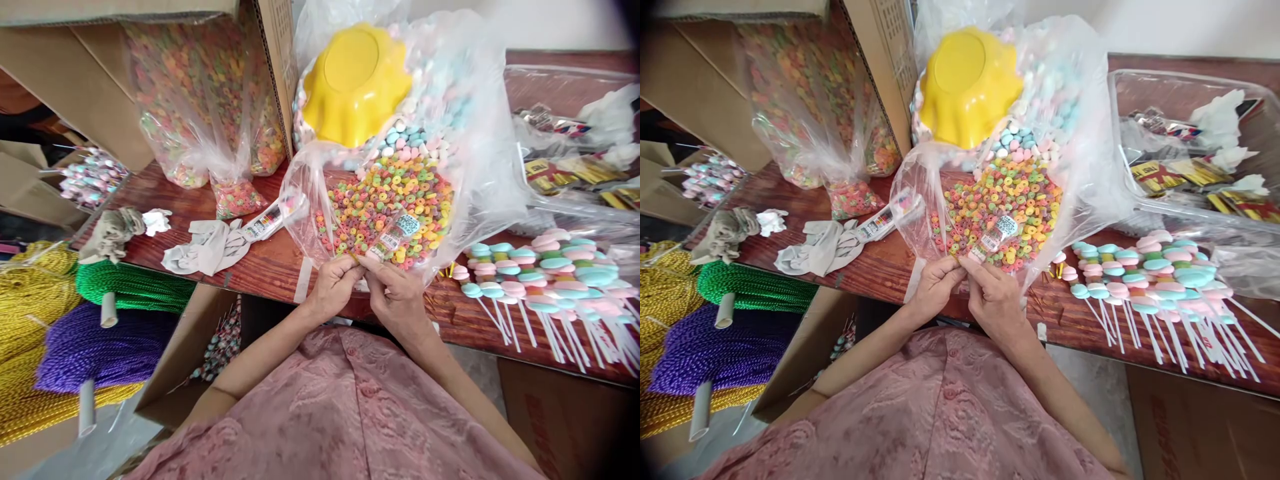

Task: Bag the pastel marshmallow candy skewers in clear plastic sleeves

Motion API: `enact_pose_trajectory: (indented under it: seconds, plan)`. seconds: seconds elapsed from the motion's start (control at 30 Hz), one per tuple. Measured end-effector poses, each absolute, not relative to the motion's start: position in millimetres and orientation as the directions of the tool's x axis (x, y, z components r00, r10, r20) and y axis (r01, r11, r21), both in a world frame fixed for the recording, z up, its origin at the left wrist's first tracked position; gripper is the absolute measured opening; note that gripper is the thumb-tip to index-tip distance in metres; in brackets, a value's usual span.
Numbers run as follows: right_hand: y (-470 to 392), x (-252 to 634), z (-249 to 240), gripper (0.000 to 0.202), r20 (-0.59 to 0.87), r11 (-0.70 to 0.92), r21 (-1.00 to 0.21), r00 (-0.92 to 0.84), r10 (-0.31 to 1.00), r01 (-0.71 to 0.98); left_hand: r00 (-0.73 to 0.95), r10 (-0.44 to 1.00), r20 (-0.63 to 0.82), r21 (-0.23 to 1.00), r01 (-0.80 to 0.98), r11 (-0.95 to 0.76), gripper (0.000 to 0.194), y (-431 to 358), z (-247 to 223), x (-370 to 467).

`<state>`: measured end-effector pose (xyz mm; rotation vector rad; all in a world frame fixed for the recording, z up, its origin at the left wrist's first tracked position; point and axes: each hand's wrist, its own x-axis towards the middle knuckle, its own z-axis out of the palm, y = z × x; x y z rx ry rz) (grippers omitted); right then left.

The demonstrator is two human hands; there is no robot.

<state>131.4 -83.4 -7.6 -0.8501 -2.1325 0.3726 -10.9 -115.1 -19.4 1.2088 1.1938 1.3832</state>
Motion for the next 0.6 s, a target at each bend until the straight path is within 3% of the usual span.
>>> enact_pose_trajectory:
  seconds: [0.13, 0.23, 0.33, 0.4, 0.5, 0.6]
  plan:
    - [-90.2, 132.0, -8.6, 0.047, 0.664, 0.752, -0.495, -0.368, 0.65, 0.436, -0.143, 0.979, 0.145, 0.989, 0.036, -0.141, 0.034, -118.1, -12.3, -14.7]
    - [-100.8, 130.4, -8.6, 0.039, 0.625, 0.655, -0.626, -0.231, 0.746, 0.423, -0.155, 0.978, 0.142, 0.99, 0.049, -0.136, 0.035, -119.5, -7.2, -16.8]
    - [-108.3, 127.6, -8.2, 0.016, 0.36, 0.387, -0.882, -0.145, 0.922, 0.271, -0.142, 0.973, 0.18, 0.982, 0.074, -0.171, 0.036, -119.4, -4.6, -16.3]
    - [-107.2, 126.9, -7.3, 0.015, 0.157, 0.174, -0.98, -0.156, 0.975, 0.099, -0.119, 0.961, 0.248, 0.965, 0.117, -0.234, 0.037, -118.8, -3.9, -15.2]
    - [-96.8, 129.7, -5.8, 0.023, -0.055, -0.085, -0.991, -0.261, 0.964, -0.104, -0.071, 0.94, 0.335, 0.926, 0.208, -0.314, 0.037, -117.6, -2.4, -15.4]
    - [-83.1, 134.1, -3.9, 0.029, -0.165, -0.248, -0.957, -0.422, 0.891, -0.15, -0.006, 0.934, 0.358, 0.893, 0.295, -0.341, 0.038, -115.3, 0.7, -19.2]
